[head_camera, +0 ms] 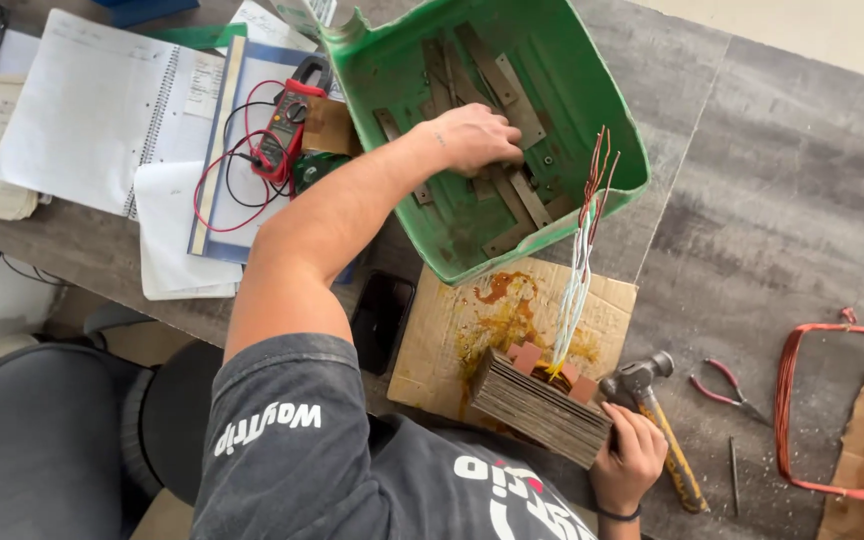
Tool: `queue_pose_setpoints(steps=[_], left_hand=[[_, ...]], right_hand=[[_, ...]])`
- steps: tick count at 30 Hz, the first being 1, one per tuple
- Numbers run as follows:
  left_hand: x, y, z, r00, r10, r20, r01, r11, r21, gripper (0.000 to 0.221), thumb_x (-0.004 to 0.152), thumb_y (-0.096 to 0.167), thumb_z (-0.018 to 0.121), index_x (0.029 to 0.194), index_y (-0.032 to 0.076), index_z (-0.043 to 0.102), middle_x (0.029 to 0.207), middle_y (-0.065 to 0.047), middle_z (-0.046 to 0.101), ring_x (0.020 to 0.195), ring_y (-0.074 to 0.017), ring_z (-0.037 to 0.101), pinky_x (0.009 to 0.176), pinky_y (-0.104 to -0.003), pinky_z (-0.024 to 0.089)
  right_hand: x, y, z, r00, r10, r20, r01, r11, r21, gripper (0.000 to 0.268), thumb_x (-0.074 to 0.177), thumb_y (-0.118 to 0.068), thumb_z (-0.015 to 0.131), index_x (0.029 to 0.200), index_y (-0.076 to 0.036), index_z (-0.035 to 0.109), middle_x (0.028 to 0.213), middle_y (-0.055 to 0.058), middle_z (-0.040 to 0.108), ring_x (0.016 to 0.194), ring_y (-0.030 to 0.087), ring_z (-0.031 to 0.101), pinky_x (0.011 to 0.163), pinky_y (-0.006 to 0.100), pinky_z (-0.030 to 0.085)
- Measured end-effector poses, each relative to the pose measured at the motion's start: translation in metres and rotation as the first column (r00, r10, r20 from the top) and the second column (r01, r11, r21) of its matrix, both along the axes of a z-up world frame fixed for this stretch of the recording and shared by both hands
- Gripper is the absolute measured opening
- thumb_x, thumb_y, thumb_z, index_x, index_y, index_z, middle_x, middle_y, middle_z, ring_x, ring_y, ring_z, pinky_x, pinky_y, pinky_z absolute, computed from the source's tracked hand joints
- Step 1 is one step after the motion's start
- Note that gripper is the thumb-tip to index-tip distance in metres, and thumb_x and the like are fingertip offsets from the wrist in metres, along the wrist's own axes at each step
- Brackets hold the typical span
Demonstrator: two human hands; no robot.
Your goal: Assembling a transformer core by stacking metal laminations and tapping them with a hammer for alignment
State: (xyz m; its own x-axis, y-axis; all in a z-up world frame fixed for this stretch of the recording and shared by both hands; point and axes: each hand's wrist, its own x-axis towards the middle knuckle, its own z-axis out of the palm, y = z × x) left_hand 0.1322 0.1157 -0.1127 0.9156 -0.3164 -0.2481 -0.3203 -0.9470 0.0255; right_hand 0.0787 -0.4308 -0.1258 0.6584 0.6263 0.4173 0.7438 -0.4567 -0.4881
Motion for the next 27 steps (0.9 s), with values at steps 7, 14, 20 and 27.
queue_pose_setpoints(steps=[7,14,20,27], left_hand=[[-0.003,-0.024,0.007,0.99,0.105,-0.094,-0.106,0.994,-0.008,0.05,0.083,0.015,0.075,0.132,0.014,0.062,0.11,-0.012,0.063,0.094,-0.0329,0.067,0.067,-0.049,0.055],[-0.005,-0.036,-0.005,0.997,0.058,-0.046,-0.053,0.993,0.103,0.034,0.085,0.017,0.073,0.118,0.011,0.065,0.113,-0.012,0.068,0.101,-0.0334,0.067,0.069,-0.048,0.059],[-0.027,-0.056,0.04,0.948,0.234,-0.217,-0.218,0.972,0.092,0.037,0.089,0.007,0.07,0.123,0.011,0.058,0.112,-0.009,0.069,0.102,-0.0303,0.067,0.075,-0.045,0.058],[-0.051,-0.053,0.038,0.856,0.462,-0.232,-0.484,0.874,-0.045,0.033,0.098,0.039,0.06,0.119,0.013,0.064,0.122,-0.01,0.069,0.116,-0.034,0.062,0.088,-0.052,0.053]], right_hand=[[0.0,0.001,-0.005,0.999,-0.027,0.017,0.028,0.999,-0.041,0.017,0.095,-0.009,0.07,0.107,-0.015,0.079,0.108,0.0,0.076,0.104,0.022,0.067,0.098,0.034,0.039],[0.004,0.002,-0.009,0.999,-0.045,-0.001,0.044,0.999,-0.009,0.029,0.09,0.0,0.067,0.109,-0.017,0.079,0.108,-0.001,0.076,0.103,0.02,0.068,0.098,0.033,0.038],[0.006,0.001,-0.014,0.998,-0.067,0.01,0.067,0.998,0.011,0.032,0.089,0.003,0.068,0.109,-0.019,0.079,0.106,-0.003,0.077,0.101,0.018,0.068,0.096,0.031,0.038],[0.011,-0.001,-0.022,0.998,-0.049,0.05,0.048,0.999,0.014,0.028,0.086,-0.006,0.07,0.107,-0.022,0.08,0.096,-0.005,0.076,0.091,0.017,0.068,0.093,0.034,0.039]])
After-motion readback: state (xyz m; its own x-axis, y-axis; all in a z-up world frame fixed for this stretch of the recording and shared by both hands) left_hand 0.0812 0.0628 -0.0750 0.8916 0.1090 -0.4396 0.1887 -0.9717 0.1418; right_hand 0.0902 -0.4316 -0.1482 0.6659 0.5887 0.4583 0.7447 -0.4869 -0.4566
